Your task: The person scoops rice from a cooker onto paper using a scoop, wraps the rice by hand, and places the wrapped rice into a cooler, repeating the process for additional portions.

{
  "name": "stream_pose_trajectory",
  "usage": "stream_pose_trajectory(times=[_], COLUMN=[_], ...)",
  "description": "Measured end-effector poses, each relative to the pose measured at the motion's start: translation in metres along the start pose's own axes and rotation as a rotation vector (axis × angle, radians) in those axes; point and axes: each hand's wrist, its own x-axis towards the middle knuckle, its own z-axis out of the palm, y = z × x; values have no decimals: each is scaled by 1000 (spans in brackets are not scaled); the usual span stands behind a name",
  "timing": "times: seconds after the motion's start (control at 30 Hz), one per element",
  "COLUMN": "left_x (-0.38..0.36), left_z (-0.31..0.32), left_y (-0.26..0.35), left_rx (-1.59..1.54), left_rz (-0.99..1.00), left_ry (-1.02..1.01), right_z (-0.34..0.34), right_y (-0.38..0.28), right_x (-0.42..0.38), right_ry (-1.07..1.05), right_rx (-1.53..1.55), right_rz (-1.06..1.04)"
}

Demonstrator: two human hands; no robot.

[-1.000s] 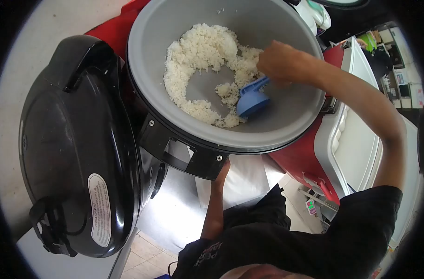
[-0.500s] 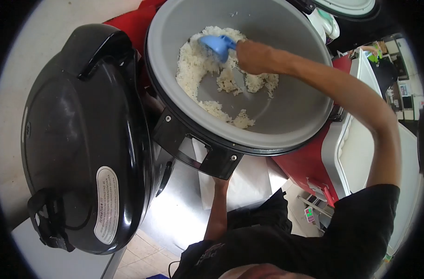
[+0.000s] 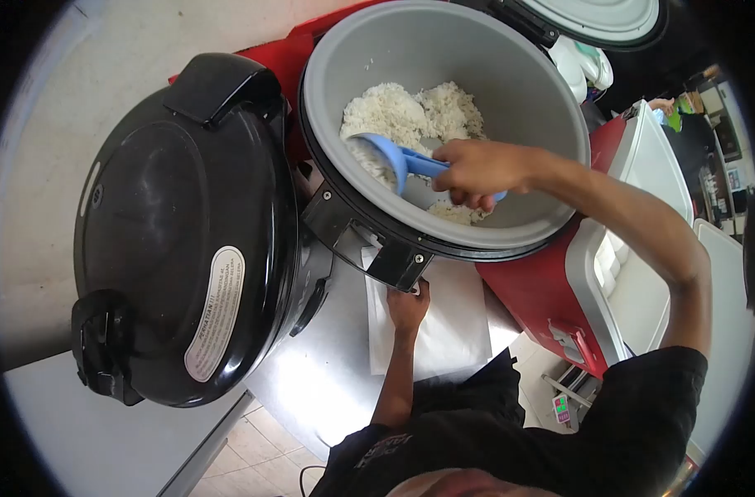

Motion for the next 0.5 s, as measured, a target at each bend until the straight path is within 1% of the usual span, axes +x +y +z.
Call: stream_pose_trajectory(times=[0.07, 0.1, 0.17, 0.2, 0.23, 0.3, 0.33, 0.43, 0.5], left_x=[-4, -3, -6, -5, -2, -2, -3, -5, -5], left_z=[2, 3, 4, 6, 7, 0, 2, 5, 5], left_y=[-6, -8, -6, -5, -3, 1, -1, -5, -8], left_rx=[4, 3, 34, 62, 65, -56, -52, -9, 27], left_rz=[10, 26, 15, -3, 11, -86, -88, -93, -91], left_ry=[2, 9, 14, 26, 18, -29, -36, -17, -80], right_z=[-23, -27, -28, -13, -8, 2, -4, -15, -7], right_y=[31, 37, 51, 65, 61, 41, 44, 42, 31], right_x=[19, 30, 45, 54, 47, 35, 39, 45, 47], right_ry=[-353, -347, 60, 349, 362, 454, 451, 403, -92], right_rx=[344, 352, -186, -646, -637, -728, -721, -697, -256], right_rz=[186, 180, 94, -210, -206, -335, -332, -299, 18])
